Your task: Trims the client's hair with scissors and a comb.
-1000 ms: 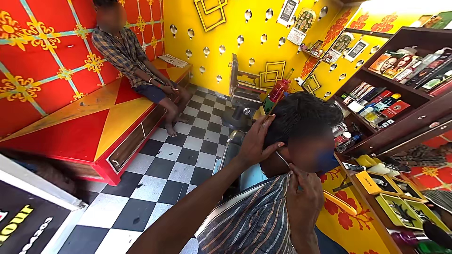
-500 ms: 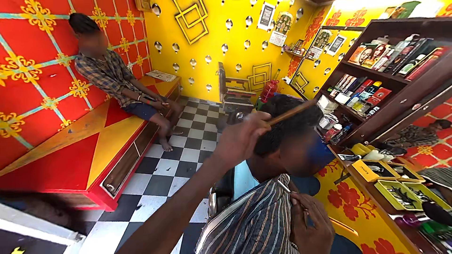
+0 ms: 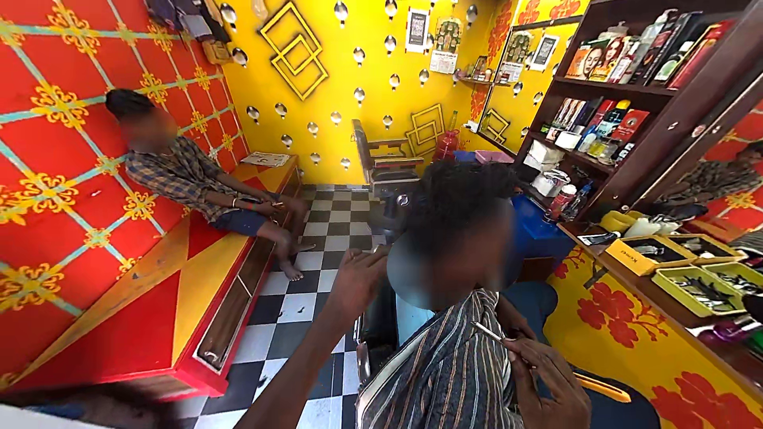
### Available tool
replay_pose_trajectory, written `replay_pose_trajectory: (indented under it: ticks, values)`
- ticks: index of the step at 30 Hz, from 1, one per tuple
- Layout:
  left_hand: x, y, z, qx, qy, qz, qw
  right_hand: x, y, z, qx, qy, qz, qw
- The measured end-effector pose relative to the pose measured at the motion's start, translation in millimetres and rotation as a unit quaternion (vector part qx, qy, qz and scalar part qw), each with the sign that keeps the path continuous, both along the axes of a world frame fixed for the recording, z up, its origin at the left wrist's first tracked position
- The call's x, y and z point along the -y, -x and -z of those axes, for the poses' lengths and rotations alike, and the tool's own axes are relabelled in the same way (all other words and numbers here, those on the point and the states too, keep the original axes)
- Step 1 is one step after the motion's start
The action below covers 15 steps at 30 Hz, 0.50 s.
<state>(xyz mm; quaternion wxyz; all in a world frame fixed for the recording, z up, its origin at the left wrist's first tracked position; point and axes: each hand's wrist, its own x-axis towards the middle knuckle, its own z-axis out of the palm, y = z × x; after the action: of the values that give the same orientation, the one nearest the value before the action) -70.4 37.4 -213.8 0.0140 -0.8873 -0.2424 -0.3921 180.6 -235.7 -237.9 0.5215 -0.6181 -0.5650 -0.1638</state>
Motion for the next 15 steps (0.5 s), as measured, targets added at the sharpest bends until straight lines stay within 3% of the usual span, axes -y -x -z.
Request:
replay_pose_trajectory:
  ticks: [2,5,7,11,15]
  values:
    - [-10.9,5.2,11.6,-0.009,-0.036,0.01,0.999,0.8,1.1,1.8,-0.006,0.0,-0.005,1.0]
    - [-5.4,24.2,1.0,-0.074,0.072,-0.003,0.995,6.2,10.8,-12.2,-0.026,0.02,0.005,0.999]
    - [-10.6,43.3,12.2,-0.008,0.079,0.018,0.997,13.9,17.5,-21.8,-0.04,0.032,0.017,0.999]
    - [2.3,54.8,0.5,0.249,0.18,0.067,0.949,26.2,7.6,31.4,0.026,0.062,0.042,0.997]
    - [24.4,41.7,-28.4,0.301,0.115,0.053,0.945,36.1,12.2,52.8,0.084,0.106,-0.02,0.991]
